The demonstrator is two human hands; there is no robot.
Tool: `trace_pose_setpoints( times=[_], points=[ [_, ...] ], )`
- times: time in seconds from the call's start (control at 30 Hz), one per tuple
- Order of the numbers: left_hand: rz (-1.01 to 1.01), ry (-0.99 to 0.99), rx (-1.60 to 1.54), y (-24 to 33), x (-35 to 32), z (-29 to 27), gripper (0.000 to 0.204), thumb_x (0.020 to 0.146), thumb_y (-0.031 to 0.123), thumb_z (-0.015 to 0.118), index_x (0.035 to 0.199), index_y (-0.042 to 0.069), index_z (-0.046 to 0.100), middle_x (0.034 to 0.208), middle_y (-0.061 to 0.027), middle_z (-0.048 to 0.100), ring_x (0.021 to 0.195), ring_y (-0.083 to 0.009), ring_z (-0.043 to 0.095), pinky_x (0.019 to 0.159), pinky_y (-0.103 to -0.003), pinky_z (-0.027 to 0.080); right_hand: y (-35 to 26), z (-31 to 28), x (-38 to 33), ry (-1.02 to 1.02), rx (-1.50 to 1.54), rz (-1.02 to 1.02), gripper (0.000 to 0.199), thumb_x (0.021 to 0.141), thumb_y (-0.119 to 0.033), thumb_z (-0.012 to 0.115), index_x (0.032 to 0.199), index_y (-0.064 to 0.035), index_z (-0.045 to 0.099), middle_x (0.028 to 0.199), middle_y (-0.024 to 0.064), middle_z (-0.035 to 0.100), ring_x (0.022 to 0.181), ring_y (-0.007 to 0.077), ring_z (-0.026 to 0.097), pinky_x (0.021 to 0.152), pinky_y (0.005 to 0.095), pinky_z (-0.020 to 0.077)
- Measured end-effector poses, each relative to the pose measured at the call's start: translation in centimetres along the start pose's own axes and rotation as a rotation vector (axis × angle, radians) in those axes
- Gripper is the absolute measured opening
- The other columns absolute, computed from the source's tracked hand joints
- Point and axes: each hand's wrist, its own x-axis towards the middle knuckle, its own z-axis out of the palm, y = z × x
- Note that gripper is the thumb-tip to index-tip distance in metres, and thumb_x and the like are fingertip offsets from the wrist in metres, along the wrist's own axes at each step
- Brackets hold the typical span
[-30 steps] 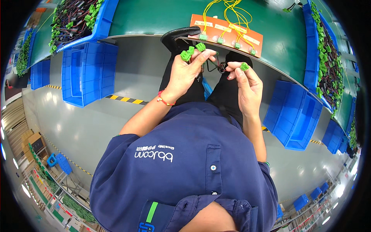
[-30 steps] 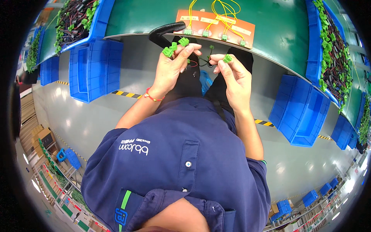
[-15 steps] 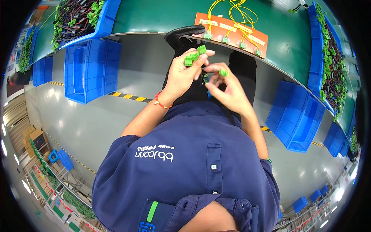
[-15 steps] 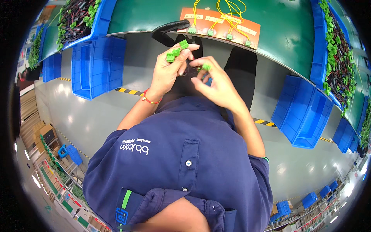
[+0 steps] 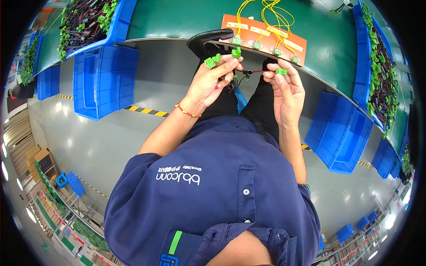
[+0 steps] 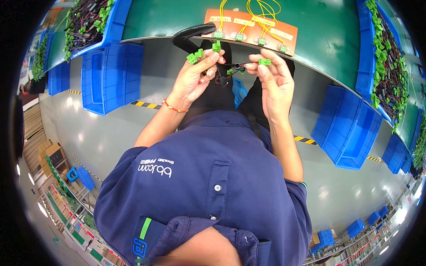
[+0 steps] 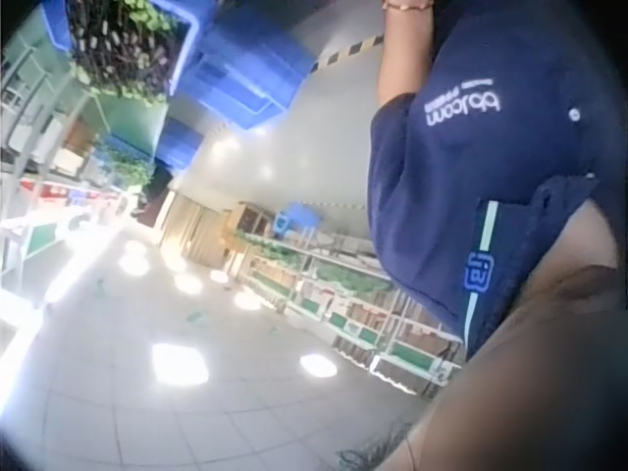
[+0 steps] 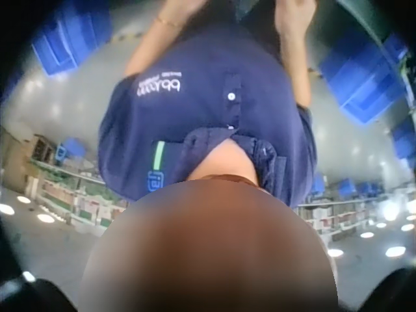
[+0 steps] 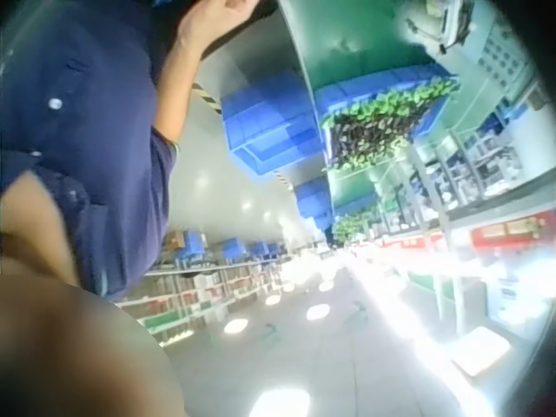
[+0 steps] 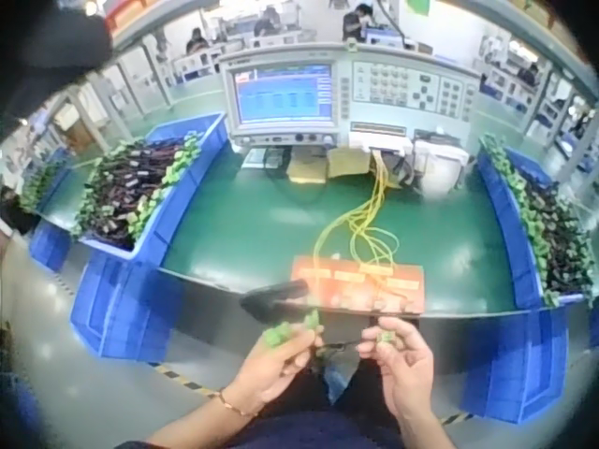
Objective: Connecting wire harnesses and green terminal blocks to a testing circuit board and verifying components at an assembly station.
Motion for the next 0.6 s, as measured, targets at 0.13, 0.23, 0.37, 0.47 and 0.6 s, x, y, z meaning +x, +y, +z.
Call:
trace_pose_setpoints(
  times=[0.13,0.23,0.37,0.47,0.6],
  points=[
    [0.013,0.066,-0.041,-0.7,0.1,0.2,0.017,0.093,0.011,0.067,0.105,-0.001,0.066,0.084,-0.0043,0.065,0.056,-0.0018,0.046,0.043,-0.015,0.029,0.6,0.8,-0.4,-0.045,-0.288,-0.087,0.030,0.095,0.002,0.059,0.124,0.0030,0.054,0.110,0.0160,0.067,0.092,0.0150,0.066,0.085,0.0279,0.0525],
    [0.101,0.138,-0.023,-1.0,0.2,0.8,0.011,0.092,0.010,0.067,0.099,0.002,0.067,0.082,-0.0044,0.065,0.053,-0.0020,0.045,0.043,-0.017,0.029,1.0,1.0,-0.5,-0.086,-0.393,-0.079,0.028,0.094,0.000,0.062,0.121,0.0031,0.055,0.105,0.0140,0.069,0.086,0.0129,0.066,0.078,0.0257,0.0534],
    [0.179,0.227,-0.008,-1.3,0.2,1.7,0.005,0.091,0.010,0.068,0.091,0.005,0.066,0.077,-0.0037,0.064,0.048,-0.0028,0.043,0.043,-0.019,0.028,0.7,1.2,-0.5,-0.135,-0.642,-0.179,0.020,0.087,0.000,0.070,0.107,-0.0004,0.066,0.092,0.0041,0.068,0.073,0.0072,0.060,0.067,0.0199,0.0477],
    [0.224,0.252,-0.012,-1.4,0.1,2.2,0.007,0.091,0.010,0.068,0.087,0.005,0.065,0.075,-0.0032,0.062,0.046,-0.0031,0.042,0.043,-0.020,0.027,-0.1,1.2,-0.3,-0.254,-0.623,-0.196,0.019,0.083,0.002,0.071,0.102,-0.0023,0.069,0.085,0.0002,0.063,0.071,0.0058,0.055,0.063,0.0196,0.0435],
    [0.227,0.266,-0.041,-1.5,-0.1,2.7,0.008,0.091,0.010,0.068,0.086,0.005,0.063,0.074,-0.0030,0.061,0.044,-0.0030,0.040,0.043,-0.021,0.026,-0.7,0.8,-0.6,-0.373,-0.406,-0.089,0.028,0.085,0.005,0.066,0.112,0.0001,0.064,0.101,0.0057,0.060,0.088,0.0111,0.059,0.077,0.0241,0.0487]
  ],
)
